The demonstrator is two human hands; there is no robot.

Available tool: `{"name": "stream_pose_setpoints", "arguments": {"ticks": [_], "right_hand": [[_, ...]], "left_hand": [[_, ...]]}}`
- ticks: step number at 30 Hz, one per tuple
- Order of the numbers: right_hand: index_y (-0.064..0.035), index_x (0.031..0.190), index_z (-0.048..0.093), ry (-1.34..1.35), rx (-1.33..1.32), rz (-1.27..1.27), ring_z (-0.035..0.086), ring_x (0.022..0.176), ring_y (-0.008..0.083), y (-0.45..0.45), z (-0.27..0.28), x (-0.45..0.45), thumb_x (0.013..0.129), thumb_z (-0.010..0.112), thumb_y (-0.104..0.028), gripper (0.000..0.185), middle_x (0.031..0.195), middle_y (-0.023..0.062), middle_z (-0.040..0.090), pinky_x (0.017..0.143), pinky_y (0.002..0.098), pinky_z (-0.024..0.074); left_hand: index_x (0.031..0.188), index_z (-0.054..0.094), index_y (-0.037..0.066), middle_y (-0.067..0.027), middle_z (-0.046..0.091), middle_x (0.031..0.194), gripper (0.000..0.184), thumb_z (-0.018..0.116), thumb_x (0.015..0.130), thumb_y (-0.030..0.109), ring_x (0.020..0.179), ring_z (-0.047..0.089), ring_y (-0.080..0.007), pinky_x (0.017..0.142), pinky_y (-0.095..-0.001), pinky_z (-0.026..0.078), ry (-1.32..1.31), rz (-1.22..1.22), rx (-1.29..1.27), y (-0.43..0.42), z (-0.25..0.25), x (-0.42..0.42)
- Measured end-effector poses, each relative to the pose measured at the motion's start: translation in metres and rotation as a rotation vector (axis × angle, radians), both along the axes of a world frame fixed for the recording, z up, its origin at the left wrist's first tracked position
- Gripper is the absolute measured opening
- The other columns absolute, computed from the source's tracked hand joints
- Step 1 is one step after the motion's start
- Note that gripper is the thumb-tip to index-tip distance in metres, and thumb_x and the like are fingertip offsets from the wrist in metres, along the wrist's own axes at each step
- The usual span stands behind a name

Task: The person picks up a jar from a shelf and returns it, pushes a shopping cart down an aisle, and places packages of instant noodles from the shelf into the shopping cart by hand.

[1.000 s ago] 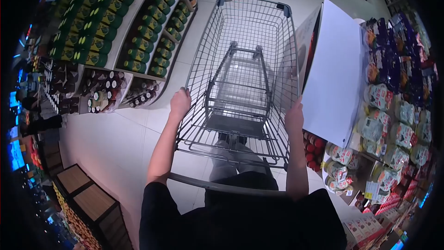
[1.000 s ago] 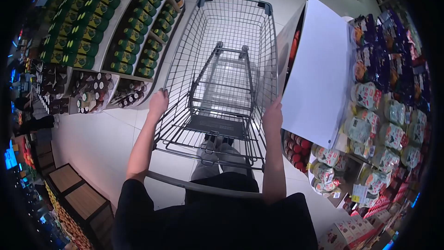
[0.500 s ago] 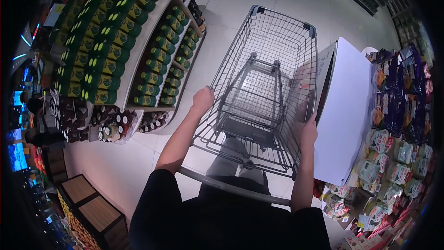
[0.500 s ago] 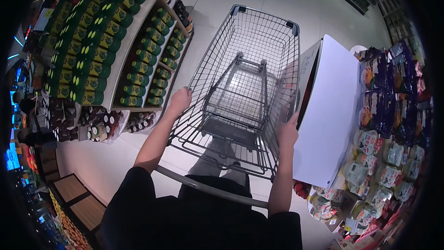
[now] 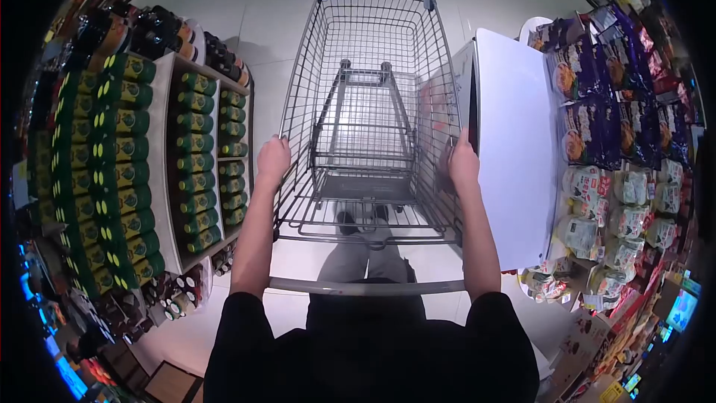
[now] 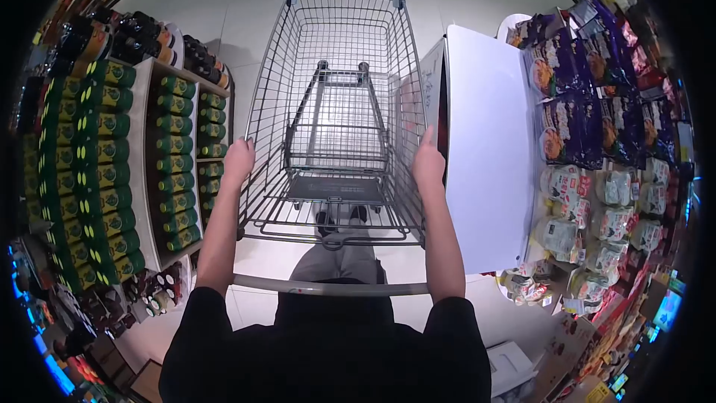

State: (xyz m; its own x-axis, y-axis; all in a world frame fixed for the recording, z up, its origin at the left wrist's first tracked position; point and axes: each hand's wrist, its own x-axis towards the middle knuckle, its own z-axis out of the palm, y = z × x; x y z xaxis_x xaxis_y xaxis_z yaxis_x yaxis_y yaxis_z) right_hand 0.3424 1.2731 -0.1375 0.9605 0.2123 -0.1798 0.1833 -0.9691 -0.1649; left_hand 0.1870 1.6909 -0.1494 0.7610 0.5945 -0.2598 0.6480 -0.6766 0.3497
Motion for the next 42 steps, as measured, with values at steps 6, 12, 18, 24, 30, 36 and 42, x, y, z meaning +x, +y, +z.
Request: {"name": "stream_pose_setpoints", "arguments": {"ticks": [6, 12, 18, 24, 30, 36, 42], "right_hand": [[0.0060, 0.144, 0.022, -0.002, -0.028, -0.015, 0.067, 0.075, 0.0405, 0.006, -0.005, 0.062, 0.082, 0.055, -0.002, 0.071, 0.090, 0.0251, 0.064, 0.066, 0.0463, 0.0550], [0.0046, 0.142, 0.028, -0.051, 0.004, -0.012, 0.065, 0.070, 0.0403, 0.013, -0.006, 0.134, 0.088, 0.054, -0.010, 0.062, 0.083, 0.0226, 0.064, 0.063, 0.0486, 0.0535], [0.0064, 0.141, 0.028, -0.023, 0.019, -0.003, 0.066, 0.071, 0.0407, 0.016, -0.005, 0.212, 0.084, 0.058, -0.008, 0.067, 0.085, 0.0241, 0.065, 0.063, 0.0478, 0.0537], [0.0069, 0.142, 0.027, -0.010, 0.050, -0.028, 0.066, 0.072, 0.0396, 0.032, -0.002, 0.260, 0.084, 0.059, -0.009, 0.068, 0.086, 0.0243, 0.065, 0.065, 0.0467, 0.0546], [0.0063, 0.142, 0.027, 0.004, 0.056, -0.054, 0.067, 0.074, 0.0400, 0.055, 0.003, 0.307, 0.086, 0.060, -0.012, 0.068, 0.087, 0.0243, 0.065, 0.067, 0.0460, 0.0550], [0.0058, 0.144, 0.025, 0.046, 0.066, -0.074, 0.066, 0.083, 0.0407, 0.083, 0.010, 0.356, 0.087, 0.057, -0.013, 0.068, 0.096, 0.0265, 0.065, 0.075, 0.0468, 0.0539], [0.0052, 0.146, 0.022, 0.099, 0.026, -0.167, 0.065, 0.086, 0.0422, 0.112, -0.002, 0.413, 0.086, 0.059, -0.020, 0.075, 0.098, 0.0265, 0.065, 0.077, 0.0478, 0.0529]], "left_hand": [[0.092, 0.064, -0.004, -0.0303, 0.065, 0.088, 0.036, 0.047, 0.095, 0.028, 0.087, 0.063, -0.0473, 0.079, -0.0539, 0.050, 0.035, 0.000, 0.015, 0.004, 0.009, 0.063], [0.092, 0.064, -0.004, -0.0298, 0.065, 0.089, 0.036, 0.048, 0.095, 0.028, 0.088, 0.063, -0.0474, 0.080, -0.0535, 0.050, 0.032, 0.011, 0.016, 0.006, 0.017, 0.129], [0.097, 0.064, -0.002, -0.0291, 0.065, 0.094, 0.038, 0.045, 0.097, 0.031, 0.094, 0.062, -0.0465, 0.083, -0.0528, 0.049, 0.106, 0.061, -0.024, 0.008, 0.018, 0.202], [0.095, 0.065, -0.004, -0.0294, 0.065, 0.095, 0.039, 0.046, 0.096, 0.031, 0.095, 0.061, -0.0470, 0.084, -0.0526, 0.049, 0.118, 0.061, -0.086, 0.033, 0.011, 0.265], [0.095, 0.065, -0.004, -0.0298, 0.065, 0.095, 0.039, 0.046, 0.096, 0.030, 0.095, 0.061, -0.0467, 0.084, -0.0524, 0.048, 0.135, 0.057, -0.071, 0.052, 0.015, 0.319], [0.094, 0.065, -0.003, -0.0286, 0.066, 0.094, 0.037, 0.047, 0.096, 0.029, 0.094, 0.062, -0.0453, 0.084, -0.0518, 0.049, 0.087, -0.031, 0.029, 0.079, 0.018, 0.375], [0.096, 0.066, -0.002, -0.0279, 0.067, 0.092, 0.036, 0.048, 0.095, 0.029, 0.091, 0.064, -0.0445, 0.083, -0.0507, 0.051, 0.084, -0.085, 0.013, 0.123, 0.016, 0.455]]}}
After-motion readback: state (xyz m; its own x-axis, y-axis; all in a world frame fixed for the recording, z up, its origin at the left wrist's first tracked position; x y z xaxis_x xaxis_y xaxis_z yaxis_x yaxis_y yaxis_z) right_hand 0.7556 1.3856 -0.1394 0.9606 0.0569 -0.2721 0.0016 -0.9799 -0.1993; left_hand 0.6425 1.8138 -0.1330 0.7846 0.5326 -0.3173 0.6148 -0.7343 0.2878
